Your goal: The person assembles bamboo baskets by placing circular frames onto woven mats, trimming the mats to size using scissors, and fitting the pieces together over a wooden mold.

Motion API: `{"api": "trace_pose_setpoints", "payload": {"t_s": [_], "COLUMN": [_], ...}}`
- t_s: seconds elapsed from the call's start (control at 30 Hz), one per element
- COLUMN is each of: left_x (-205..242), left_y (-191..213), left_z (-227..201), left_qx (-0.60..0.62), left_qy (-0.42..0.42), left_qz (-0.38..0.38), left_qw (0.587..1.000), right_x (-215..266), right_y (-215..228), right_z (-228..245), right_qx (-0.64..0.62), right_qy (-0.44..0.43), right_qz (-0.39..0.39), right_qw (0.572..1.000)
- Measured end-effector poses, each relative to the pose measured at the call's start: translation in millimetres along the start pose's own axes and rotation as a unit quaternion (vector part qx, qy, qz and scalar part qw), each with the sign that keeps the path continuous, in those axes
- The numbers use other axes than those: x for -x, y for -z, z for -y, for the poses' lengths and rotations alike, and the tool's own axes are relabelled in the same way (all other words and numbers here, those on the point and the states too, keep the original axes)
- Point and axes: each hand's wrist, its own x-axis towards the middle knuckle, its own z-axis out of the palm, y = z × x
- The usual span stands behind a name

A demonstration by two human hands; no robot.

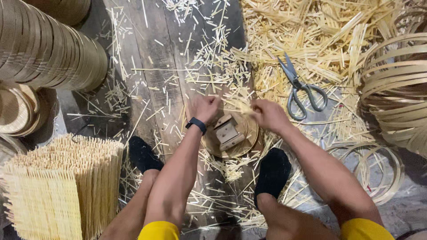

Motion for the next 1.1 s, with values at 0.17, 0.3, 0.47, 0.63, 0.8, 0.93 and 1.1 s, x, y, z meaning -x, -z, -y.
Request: {"api": "trace_pose_setpoints", "payload": {"t_s": [0.17, 0.3, 0.47, 0.63, 0.8, 0.93, 1.1], "left_x": [15.4, 13.7, 5.5, 4.5, 13.1, 41.3, 77.5], "left_y": [3.6, -8.6, -14.9, -15.3, 0.8, 25.3, 41.9], "left_z": [-25.8, -32.4, -33.1, -38.9, -50.6, -3.6, 52.3], "left_qx": [-0.03, 0.027, 0.02, -0.029, -0.005, -0.033, 0.132], "left_qy": [-0.007, -0.083, -0.027, -0.062, 0.002, 0.082, 0.16], "left_qz": [0.012, -0.015, 0.036, -0.05, 0.011, -0.089, -0.021], "left_qw": [0.999, 0.996, 0.999, 0.996, 1.0, 0.992, 0.978], "right_x": [-21.2, -0.5, -2.7, -0.9, 17.0, 38.5, 38.6], "right_y": [18.8, -13.1, -49.0, -47.6, -30.8, -35.8, -75.0], "right_z": [-16.7, -35.0, -51.7, -43.0, -19.3, -26.9, -61.6], "right_qx": [-0.28, -0.203, -0.153, -0.1, -0.103, -0.2, -0.33], "right_qy": [-0.099, -0.103, -0.112, -0.091, -0.143, -0.211, -0.139], "right_qz": [-0.218, -0.007, -0.071, -0.137, -0.083, -0.055, -0.085], "right_qw": [0.93, 0.974, 0.979, 0.981, 0.981, 0.955, 0.93]}}
